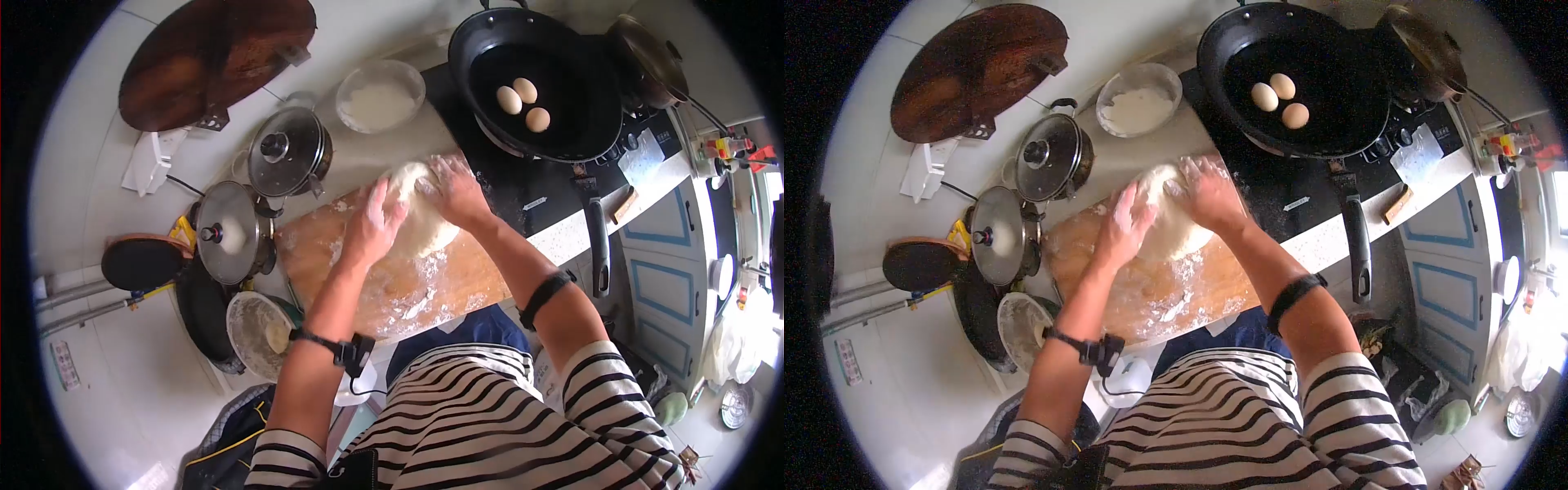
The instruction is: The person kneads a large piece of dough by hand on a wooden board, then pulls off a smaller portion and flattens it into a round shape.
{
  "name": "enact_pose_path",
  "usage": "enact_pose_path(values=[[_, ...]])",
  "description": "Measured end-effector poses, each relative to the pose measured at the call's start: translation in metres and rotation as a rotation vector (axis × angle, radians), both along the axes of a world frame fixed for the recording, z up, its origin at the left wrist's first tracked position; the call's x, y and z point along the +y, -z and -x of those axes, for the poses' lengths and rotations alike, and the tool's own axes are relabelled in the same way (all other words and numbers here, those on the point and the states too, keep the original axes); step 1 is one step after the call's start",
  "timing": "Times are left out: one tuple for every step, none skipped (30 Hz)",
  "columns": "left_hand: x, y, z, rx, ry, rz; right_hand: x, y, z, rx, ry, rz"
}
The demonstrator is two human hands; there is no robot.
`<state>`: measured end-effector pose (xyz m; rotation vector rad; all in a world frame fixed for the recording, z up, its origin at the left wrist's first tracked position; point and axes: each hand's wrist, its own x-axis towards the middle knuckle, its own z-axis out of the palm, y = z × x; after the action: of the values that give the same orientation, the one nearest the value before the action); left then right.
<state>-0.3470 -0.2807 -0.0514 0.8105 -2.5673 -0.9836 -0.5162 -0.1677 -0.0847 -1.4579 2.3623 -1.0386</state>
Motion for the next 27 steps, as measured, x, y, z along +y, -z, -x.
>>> enact_pose_path(values=[[0.006,-0.006,-0.012,0.039,0.036,0.013,0.008,-0.008,-0.004,-0.033,-0.014,0.031],[0.013,-0.013,-0.024,0.077,0.075,0.023,0.017,-0.016,-0.008,-0.033,-0.095,0.058],[0.022,-0.02,-0.036,0.067,0.09,0.047,0.028,-0.024,-0.012,-0.03,-0.176,0.083],[0.031,-0.028,-0.049,0.059,0.102,0.071,0.038,-0.034,-0.016,-0.024,-0.26,0.106],[0.039,-0.035,-0.061,0.05,0.114,0.093,0.048,-0.046,-0.02,-0.066,-0.312,0.092],[0.044,-0.04,-0.075,0.032,0.127,0.023,0.058,-0.06,-0.025,-0.11,-0.364,0.076],[0.047,-0.045,-0.09,0.012,0.139,-0.047,0.067,-0.07,-0.032,-0.154,-0.417,0.06],[0.049,-0.049,-0.102,-0.011,0.149,-0.119,0.076,-0.076,-0.04,-0.144,-0.446,0.043],[0.048,-0.053,-0.108,-0.003,0.097,-0.158,0.084,-0.08,-0.047,-0.134,-0.471,0.026],[0.047,-0.057,-0.113,0.003,0.045,-0.199,0.093,-0.082,-0.055,-0.127,-0.495,0.006],[0.047,-0.061,-0.116,0.008,-0.006,-0.242,0.102,-0.079,-0.063,-0.123,-0.485,0.015],[0.048,-0.062,-0.11,0.065,-0.059,-0.191,0.109,-0.074,-0.07,-0.12,-0.476,0.025],[0.052,-0.062,-0.097,0.12,-0.116,-0.14,0.114,-0.068,-0.077,-0.118,-0.472,0.032],[0.057,-0.061,-0.083,0.174,-0.174,-0.091,0.116,-0.064,-0.082,-0.152,-0.464,0.031],[0.064,-0.056,-0.068,0.212,-0.138,-0.026,0.118,-0.06,-0.086,-0.183,-0.456,0.029],[0.068,-0.04,-0.058,0.188,-0.069,0.06,0.12,-0.058,-0.088,-0.215,-0.447,0.025],[0.076,-0.019,-0.055,0.09,-0.051,0.118,0.12,-0.06,-0.092,-0.256,-0.404,0.058],[0.08,-0.01,-0.049,-0.007,-0.029,0.176,0.118,-0.058,-0.095,-0.269,-0.27,0.081],[0.083,-0.004,-0.048,-0.01,-0.034,0.179,0.115,-0.053,-0.1,-0.281,-0.133,0.101],[0.084,-0.003,-0.045,-0.011,-0.038,0.182,0.109,-0.049,-0.104,-0.291,0.006,0.121],[0.085,-0.003,-0.042,-0.016,-0.043,0.183,0.099,-0.044,-0.105,-0.242,0.127,0.145],[0.086,-0.001,-0.042,-0.012,-0.044,0.205,0.093,-0.041,-0.105,-0.223,0.133,0.109],[0.087,0.001,-0.041,-0.008,-0.047,0.229,0.087,-0.044,-0.104,-0.203,0.135,0.075],[0.087,0.002,-0.039,-0.002,-0.05,0.254,0.081,-0.045,-0.101,-0.182,0.137,0.042],[0.087,0.002,-0.037,0.025,-0.059,0.259,0.08,-0.028,-0.097,-0.181,0.073,-0.006],[0.085,0.006,-0.036,0.042,-0.046,0.282,0.079,-0.02,-0.093,-0.149,0.046,0.003],[0.083,0.012,-0.035,0.06,-0.033,0.299,0.079,-0.012,-0.088,-0.117,0.019,0.009]])
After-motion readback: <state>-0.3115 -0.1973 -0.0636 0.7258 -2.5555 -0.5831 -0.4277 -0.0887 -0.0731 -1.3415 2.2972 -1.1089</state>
